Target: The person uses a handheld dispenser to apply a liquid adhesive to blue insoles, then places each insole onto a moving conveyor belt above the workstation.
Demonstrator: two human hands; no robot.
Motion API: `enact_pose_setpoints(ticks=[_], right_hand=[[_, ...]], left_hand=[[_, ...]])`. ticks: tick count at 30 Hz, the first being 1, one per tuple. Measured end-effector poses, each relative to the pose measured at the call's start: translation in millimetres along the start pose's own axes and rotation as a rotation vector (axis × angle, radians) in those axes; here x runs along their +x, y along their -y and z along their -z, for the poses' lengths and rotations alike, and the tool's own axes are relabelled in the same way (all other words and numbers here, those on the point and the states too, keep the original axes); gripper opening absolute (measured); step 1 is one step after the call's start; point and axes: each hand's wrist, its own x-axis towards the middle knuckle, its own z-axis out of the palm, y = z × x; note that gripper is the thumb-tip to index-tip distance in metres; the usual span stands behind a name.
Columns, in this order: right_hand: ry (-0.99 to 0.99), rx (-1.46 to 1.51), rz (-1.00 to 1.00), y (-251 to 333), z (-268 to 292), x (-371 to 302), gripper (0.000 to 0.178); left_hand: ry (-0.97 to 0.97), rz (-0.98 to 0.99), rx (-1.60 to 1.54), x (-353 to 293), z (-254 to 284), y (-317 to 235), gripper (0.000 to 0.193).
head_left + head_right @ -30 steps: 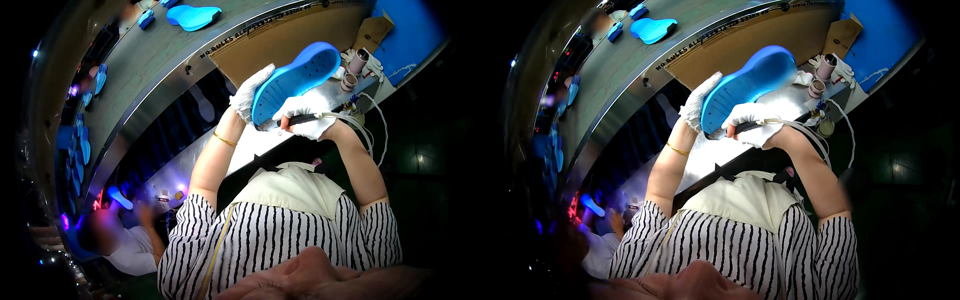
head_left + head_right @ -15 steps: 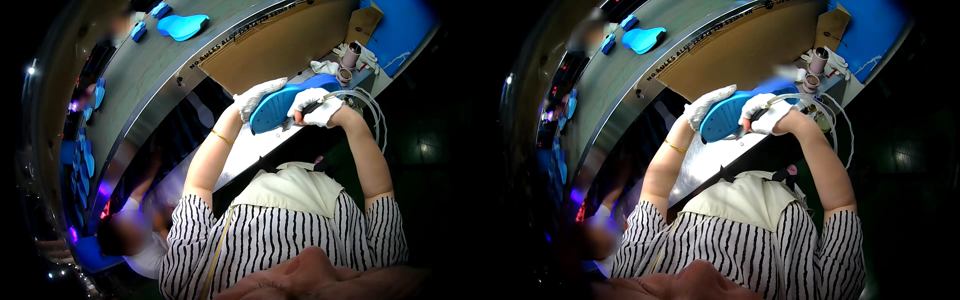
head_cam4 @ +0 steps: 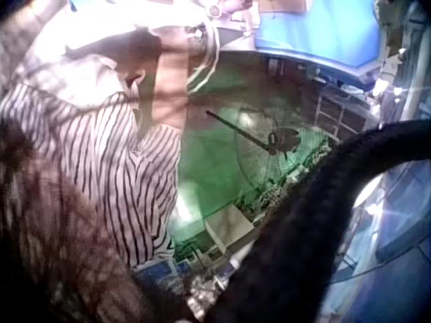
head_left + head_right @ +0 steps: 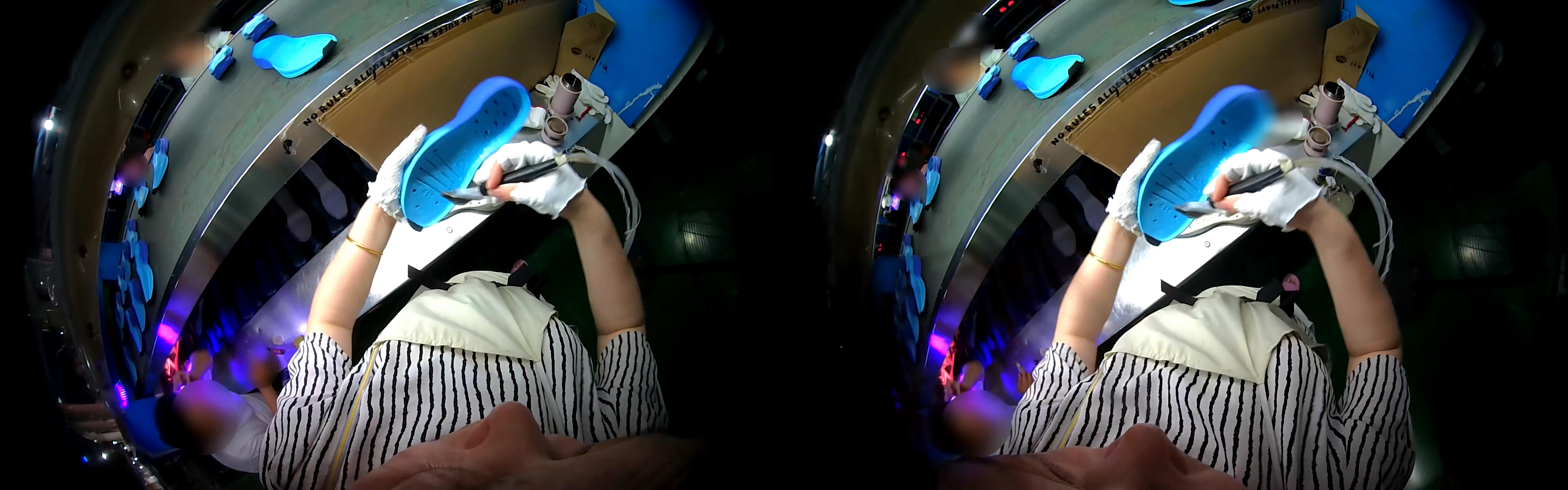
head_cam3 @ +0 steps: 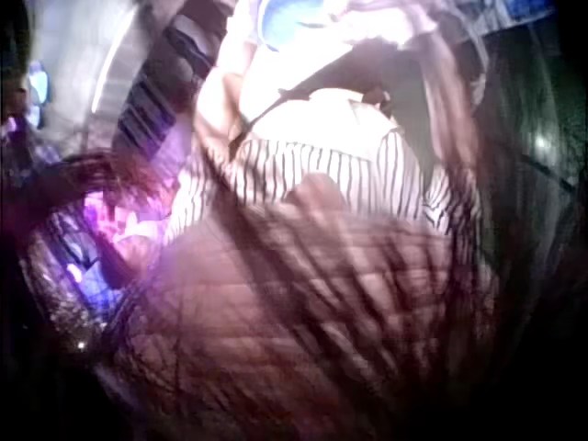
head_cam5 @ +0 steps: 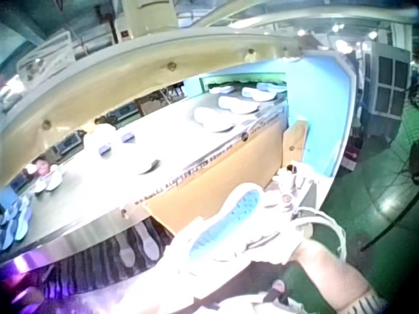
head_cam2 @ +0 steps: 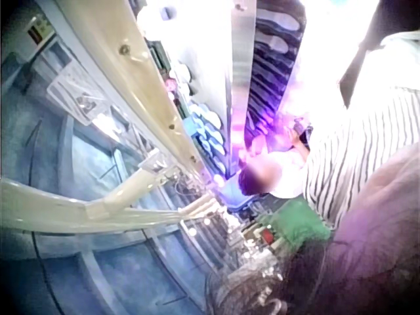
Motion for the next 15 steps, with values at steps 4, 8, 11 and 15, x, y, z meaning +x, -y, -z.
enact_pose_setpoints(ticks=[4, 8, 11, 15], right_hand=[[-0.213, 0.028, -0.053, -20, -48, -2, 0.010], [-0.036, 0.201, -0.118, -12, -62, -6, 0.011], [-0.053, 0.204, -0.086, -1, -50, 4, 0.011], [-0.280, 0.059, -0.078, -4, -48, 14, 0.006]], left_hand=[[0.251, -0.124, -0.235, 8, -7, 16, 0.077], [0.268, -0.168, -0.320, -1, -11, 23, 0.082], [0.232, -0.190, -0.305, -5, -12, 26, 0.078], [0.053, -0.313, -0.219, 2, 0, 35, 0.080]])
